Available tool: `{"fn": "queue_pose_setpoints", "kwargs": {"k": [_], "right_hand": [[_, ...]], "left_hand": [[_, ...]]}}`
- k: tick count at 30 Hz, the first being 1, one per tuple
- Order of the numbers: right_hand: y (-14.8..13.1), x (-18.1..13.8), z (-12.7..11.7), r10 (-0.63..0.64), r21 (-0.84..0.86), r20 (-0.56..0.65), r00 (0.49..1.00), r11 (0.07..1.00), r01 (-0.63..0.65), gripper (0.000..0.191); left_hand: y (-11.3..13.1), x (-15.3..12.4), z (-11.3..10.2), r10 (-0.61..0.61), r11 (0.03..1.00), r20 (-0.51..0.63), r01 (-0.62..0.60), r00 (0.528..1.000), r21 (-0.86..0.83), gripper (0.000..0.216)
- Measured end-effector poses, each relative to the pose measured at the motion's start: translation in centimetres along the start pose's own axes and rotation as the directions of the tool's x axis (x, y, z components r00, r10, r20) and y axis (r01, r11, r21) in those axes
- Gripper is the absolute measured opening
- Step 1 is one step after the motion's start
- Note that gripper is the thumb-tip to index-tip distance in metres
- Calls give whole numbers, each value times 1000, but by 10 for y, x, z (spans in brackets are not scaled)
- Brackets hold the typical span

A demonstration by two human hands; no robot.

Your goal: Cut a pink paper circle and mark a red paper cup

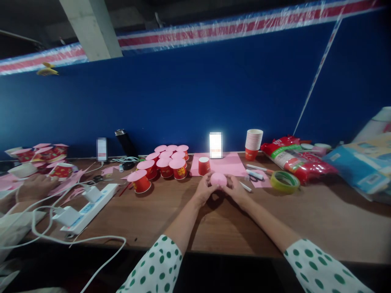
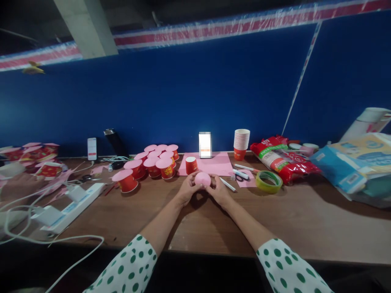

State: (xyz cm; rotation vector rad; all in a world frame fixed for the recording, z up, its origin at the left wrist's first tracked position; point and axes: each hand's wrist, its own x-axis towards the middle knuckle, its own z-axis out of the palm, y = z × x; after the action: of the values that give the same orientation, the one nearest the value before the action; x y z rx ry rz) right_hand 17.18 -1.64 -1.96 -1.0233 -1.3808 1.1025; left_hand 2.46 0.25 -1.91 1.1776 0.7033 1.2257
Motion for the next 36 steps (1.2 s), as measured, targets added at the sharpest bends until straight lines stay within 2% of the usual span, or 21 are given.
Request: {"fn": "queue_pose_setpoints", "kwargs": {"k": [9, 13, 23, 31, 36], "right_hand": [[2, 0, 2, -15, 95, 36, 999, 995, 12, 51], [3, 0, 2, -22, 88, 46, 999, 996, 18, 51], [2, 0, 0, 1, 69, 52, 999, 998, -4, 48], [-3, -2, 1, 80, 87, -27, 996, 993, -77, 41], [-12, 3, -6, 132, 116, -105, 986, 986, -119, 39]], "left_hand": [[0, 0, -1, -6, 1000, -13, 6, 1000, 12, 68], [-3, 1, -2, -9, 1000, -24, 9, 1000, 18, 71], [0, 0, 1, -19, 1000, -59, 18, 998, -21, 63], [-1, 1, -1, -31, 1000, -68, 30, 997, -6, 62], [-6, 4, 1, -19, 1000, -160, 21, 987, 11, 54]]}}
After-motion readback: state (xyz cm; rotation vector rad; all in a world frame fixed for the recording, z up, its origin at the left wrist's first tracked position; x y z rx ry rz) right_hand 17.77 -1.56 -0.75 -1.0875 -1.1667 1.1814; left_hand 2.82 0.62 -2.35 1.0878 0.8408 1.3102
